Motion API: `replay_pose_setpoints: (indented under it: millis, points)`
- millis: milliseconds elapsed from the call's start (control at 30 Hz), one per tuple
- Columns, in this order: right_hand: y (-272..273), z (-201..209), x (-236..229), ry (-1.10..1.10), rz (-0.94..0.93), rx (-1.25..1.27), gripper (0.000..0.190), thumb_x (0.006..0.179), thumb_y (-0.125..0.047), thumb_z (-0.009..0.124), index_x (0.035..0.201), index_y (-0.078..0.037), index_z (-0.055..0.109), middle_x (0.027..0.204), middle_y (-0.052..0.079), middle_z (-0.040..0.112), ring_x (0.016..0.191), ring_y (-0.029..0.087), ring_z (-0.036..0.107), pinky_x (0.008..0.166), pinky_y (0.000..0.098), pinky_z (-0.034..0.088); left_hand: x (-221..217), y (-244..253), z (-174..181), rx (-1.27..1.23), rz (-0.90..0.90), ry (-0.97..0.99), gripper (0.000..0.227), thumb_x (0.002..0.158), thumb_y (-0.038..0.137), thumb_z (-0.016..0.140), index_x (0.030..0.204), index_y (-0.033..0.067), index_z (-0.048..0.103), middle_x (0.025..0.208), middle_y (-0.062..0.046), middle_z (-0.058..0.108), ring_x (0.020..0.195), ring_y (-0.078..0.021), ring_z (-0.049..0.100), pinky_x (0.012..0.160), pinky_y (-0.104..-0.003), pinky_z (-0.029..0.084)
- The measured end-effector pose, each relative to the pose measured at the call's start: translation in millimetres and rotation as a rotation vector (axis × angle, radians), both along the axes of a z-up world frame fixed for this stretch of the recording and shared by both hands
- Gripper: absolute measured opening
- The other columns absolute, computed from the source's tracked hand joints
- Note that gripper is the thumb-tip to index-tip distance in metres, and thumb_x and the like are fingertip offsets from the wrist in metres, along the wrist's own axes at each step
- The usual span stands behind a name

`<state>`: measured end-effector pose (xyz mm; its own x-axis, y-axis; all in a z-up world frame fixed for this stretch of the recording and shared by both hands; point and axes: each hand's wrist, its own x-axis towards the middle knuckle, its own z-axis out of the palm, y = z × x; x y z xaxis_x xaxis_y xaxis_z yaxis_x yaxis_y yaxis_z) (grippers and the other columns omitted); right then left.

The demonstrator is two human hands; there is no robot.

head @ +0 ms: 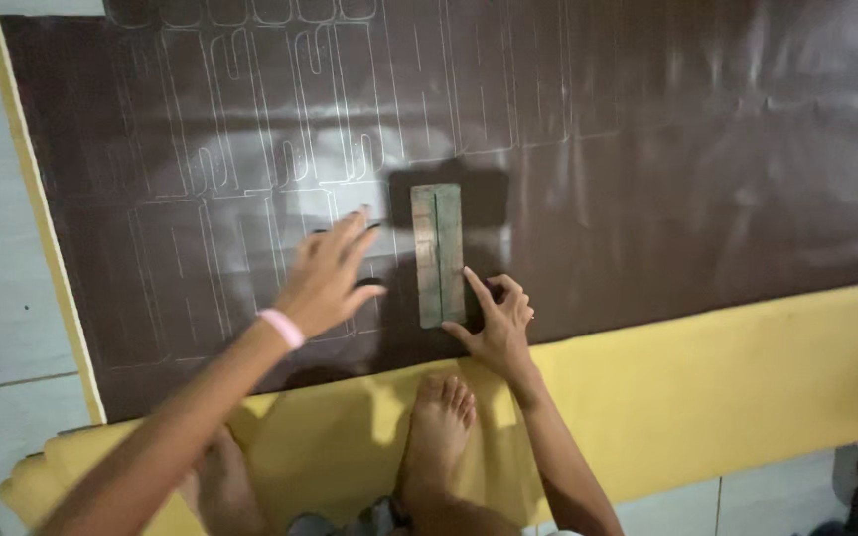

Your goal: The person sits on the floor and uses a wooden ruler and a white marking tool to draw straight lines on a large dark sheet of material. They repeatedly position the ruler and draw lines to create a grid-like pattern across the surface.

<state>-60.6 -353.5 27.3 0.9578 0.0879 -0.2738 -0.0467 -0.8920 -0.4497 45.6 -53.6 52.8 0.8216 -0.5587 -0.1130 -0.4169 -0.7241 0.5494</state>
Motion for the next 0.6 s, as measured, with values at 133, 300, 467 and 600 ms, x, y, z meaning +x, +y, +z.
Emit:
replay_pose_setpoints:
  millis: [133,300,467,600]
  points:
    - [1.5,-9.4,20.7,-0.065,0.031,-0.023,0.089,0.071,-0.057,0.087,0.150,-0.034,0.052,0.136,0.011,0.041,0.116,0.031,0.041,0.098,0.0492,0.033,22.4,50.4,67.1,0.418,-0.224,-0.016,0.072,0.088,0.048,0.061,0.144,0.0056,0.045,0.154,-0.020,0.037,0.139,-0.0312,0.040,0.107,-0.049,0.040]
    - [3.6,-12.8,20.0,-0.019,0.040,-0.036,0.090,0.068,-0.059,0.088,0.148,-0.034,0.054,0.137,0.011,0.039,0.118,0.032,0.038,0.100,0.0520,0.030,30.2,69.0,105.9,0.634,-0.386,-0.022,0.067,0.089,0.040,0.060,0.147,0.0116,0.047,0.160,-0.014,0.038,0.137,-0.0268,0.044,0.105,-0.044,0.042]
    - [4.2,-12.7,23.0,-0.014,0.046,-0.042,0.090,0.067,-0.059,0.089,0.147,-0.035,0.054,0.139,0.012,0.036,0.122,0.034,0.034,0.102,0.0537,0.028,19.7,39.8,53.3,0.535,-0.364,0.081,0.065,0.089,0.040,0.064,0.142,0.0059,0.050,0.156,-0.020,0.038,0.137,-0.0325,0.044,0.104,-0.046,0.040]
    - [7.4,-12.7,23.5,0.015,0.024,-0.046,0.090,0.067,-0.058,0.089,0.147,-0.036,0.054,0.138,0.011,0.036,0.122,0.033,0.034,0.102,0.0535,0.028,-6.6,2.3,-1.8,0.185,-0.033,0.198,0.065,0.090,0.041,0.072,0.139,0.0047,0.052,0.153,-0.021,0.038,0.137,-0.0373,0.042,0.108,-0.052,0.035]
